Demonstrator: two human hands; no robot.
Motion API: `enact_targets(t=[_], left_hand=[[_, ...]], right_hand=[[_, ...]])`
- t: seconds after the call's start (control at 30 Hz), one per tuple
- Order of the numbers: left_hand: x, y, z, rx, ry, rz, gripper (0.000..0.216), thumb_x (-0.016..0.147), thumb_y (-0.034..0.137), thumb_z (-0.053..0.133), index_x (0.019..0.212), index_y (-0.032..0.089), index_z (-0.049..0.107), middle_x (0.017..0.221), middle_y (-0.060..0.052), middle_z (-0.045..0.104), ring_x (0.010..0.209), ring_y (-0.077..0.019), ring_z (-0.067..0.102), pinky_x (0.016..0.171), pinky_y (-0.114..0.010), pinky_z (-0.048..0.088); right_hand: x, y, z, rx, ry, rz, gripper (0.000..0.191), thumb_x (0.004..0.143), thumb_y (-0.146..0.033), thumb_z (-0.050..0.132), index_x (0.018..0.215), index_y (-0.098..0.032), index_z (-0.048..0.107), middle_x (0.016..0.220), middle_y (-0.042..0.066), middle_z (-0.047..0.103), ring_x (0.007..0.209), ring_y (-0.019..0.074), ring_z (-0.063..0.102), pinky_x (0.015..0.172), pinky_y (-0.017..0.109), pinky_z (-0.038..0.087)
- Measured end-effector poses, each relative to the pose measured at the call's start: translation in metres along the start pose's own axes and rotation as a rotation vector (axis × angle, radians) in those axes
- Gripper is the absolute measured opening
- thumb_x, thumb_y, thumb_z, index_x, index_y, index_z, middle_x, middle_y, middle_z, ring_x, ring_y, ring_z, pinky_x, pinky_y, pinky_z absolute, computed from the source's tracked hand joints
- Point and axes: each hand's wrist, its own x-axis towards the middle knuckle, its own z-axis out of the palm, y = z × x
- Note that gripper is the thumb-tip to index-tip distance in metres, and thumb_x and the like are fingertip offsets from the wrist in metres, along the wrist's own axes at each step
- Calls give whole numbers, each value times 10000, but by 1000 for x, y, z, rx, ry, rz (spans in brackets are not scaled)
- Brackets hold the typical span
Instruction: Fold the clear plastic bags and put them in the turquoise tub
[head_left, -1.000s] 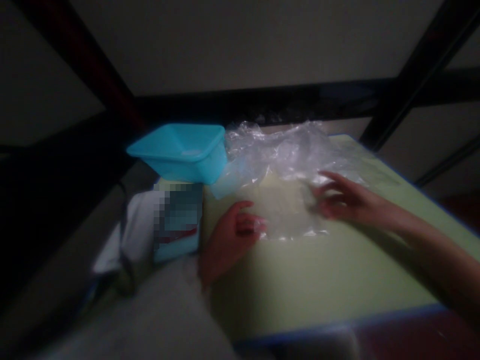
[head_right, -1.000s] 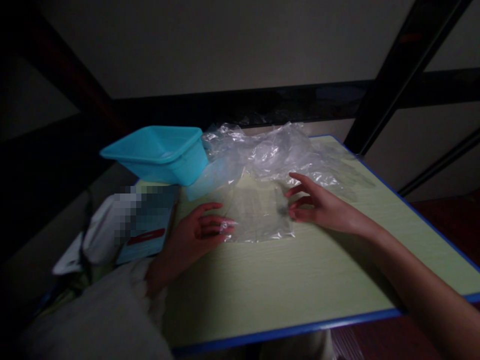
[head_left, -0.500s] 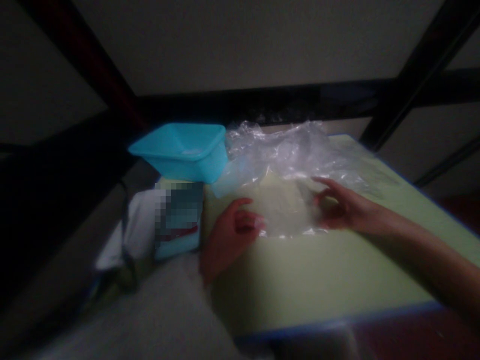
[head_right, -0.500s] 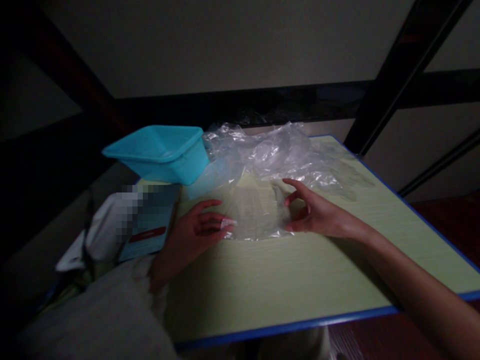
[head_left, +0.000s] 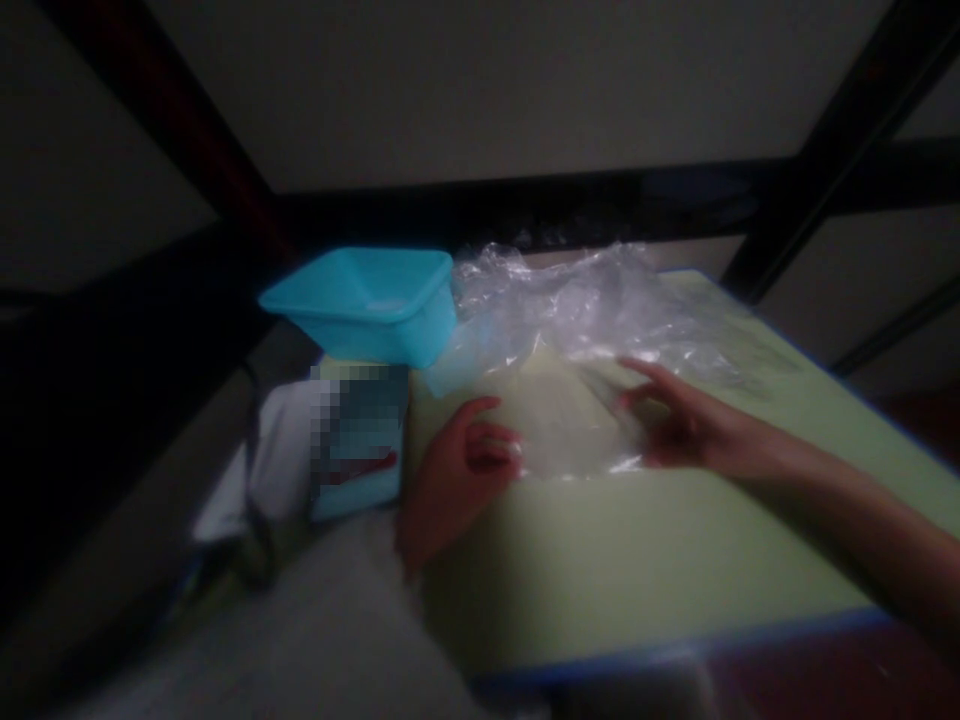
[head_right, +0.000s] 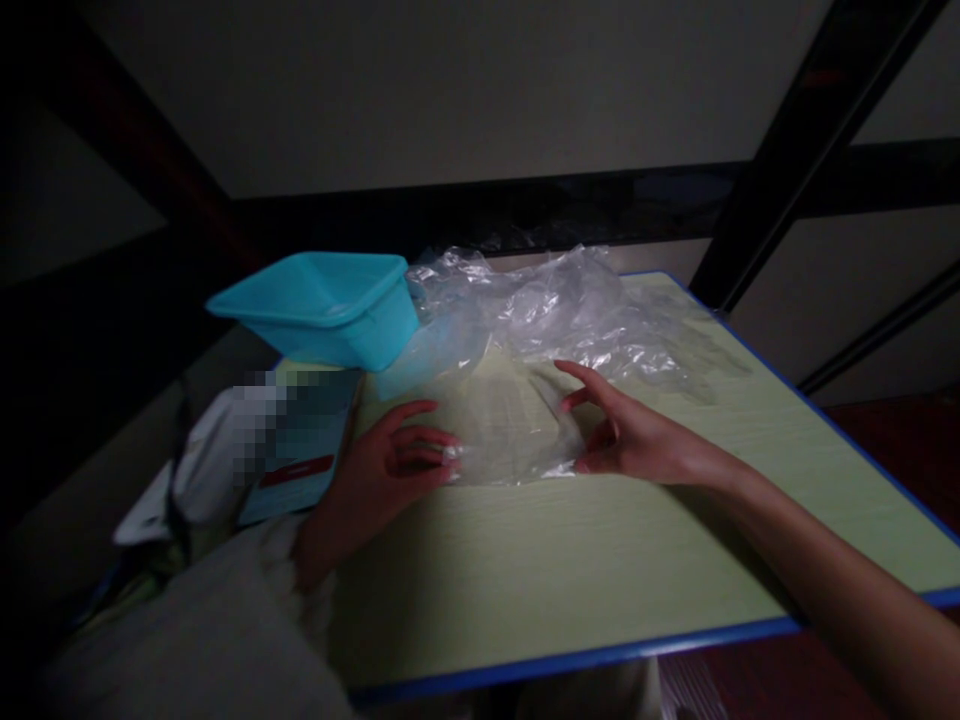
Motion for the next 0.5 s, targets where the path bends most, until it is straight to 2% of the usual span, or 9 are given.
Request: enact_targets(t=[0.27, 0.5], left_hand=[[-8, 4, 1, 123, 25, 45, 638, 588, 118, 674, 1169, 217, 430, 970, -1, 534, 703, -110, 611, 605, -228, 520], [-11, 2, 0, 177, -28, 65, 707, 557, 88, 631, 1209, 239, 405, 1010, -18, 483, 772, -133, 579, 541, -204, 505]], right_hand=[[0, -4, 2, 9, 16, 60, 988, 675, -261, 716, 1455, -316, 112, 1249, 115, 445, 607, 86, 560, 543, 273, 530], [1, -3, 6, 8, 45, 56, 985, 624, -251, 745, 1418, -326, 167, 1218, 98, 450, 577, 85, 549, 503, 273, 509]])
